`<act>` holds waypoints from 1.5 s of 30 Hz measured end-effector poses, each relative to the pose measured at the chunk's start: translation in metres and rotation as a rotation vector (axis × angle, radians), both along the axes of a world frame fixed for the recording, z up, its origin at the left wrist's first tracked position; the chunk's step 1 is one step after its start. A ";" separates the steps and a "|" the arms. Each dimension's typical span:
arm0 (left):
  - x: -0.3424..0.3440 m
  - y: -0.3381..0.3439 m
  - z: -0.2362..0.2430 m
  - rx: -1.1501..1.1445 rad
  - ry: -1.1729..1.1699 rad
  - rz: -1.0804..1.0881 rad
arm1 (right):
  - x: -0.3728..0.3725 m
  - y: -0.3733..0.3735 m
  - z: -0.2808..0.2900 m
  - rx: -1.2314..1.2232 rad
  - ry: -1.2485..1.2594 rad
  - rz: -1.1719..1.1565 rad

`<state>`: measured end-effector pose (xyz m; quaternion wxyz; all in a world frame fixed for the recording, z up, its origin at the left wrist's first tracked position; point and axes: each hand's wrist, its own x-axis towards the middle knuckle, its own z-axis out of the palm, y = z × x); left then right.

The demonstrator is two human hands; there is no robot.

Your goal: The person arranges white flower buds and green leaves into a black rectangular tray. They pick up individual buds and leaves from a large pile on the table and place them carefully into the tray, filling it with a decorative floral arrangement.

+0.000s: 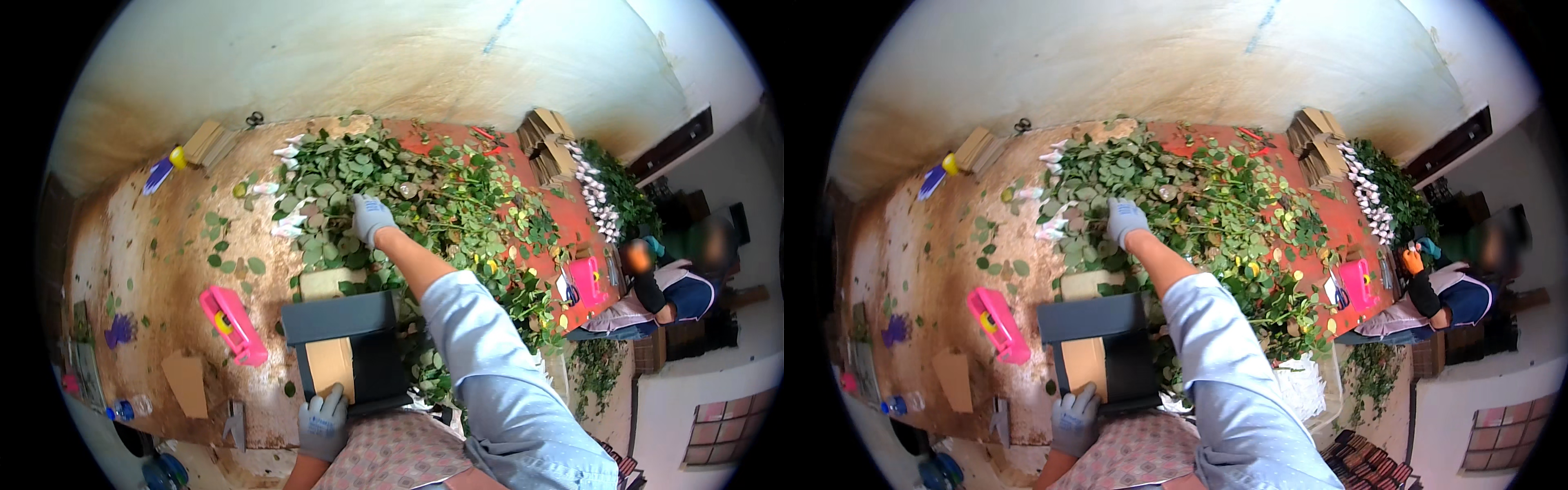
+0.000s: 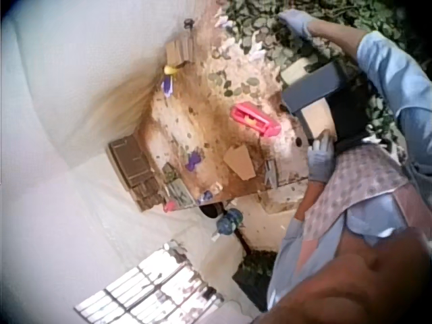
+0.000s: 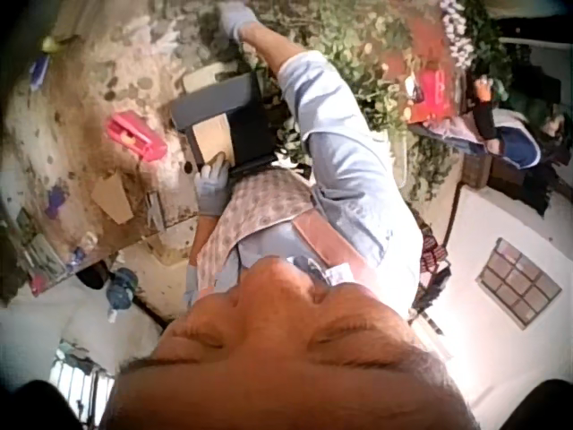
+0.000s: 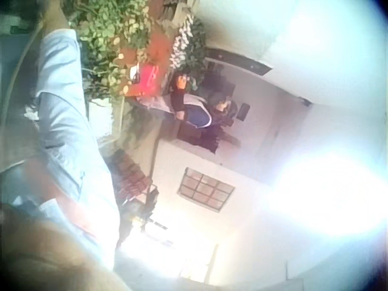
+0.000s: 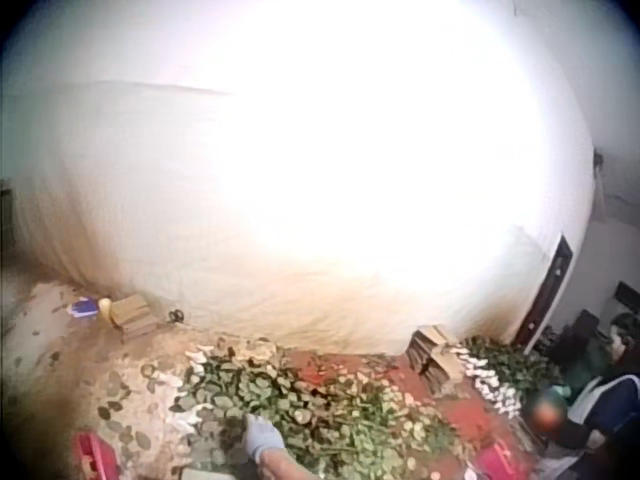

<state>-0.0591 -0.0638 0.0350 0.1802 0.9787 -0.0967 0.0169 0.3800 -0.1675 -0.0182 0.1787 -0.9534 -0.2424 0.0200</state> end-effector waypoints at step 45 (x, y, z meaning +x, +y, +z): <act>0.000 0.012 -0.022 0.049 -0.063 -0.066 | -0.032 -0.090 0.234 -0.391 -0.750 0.246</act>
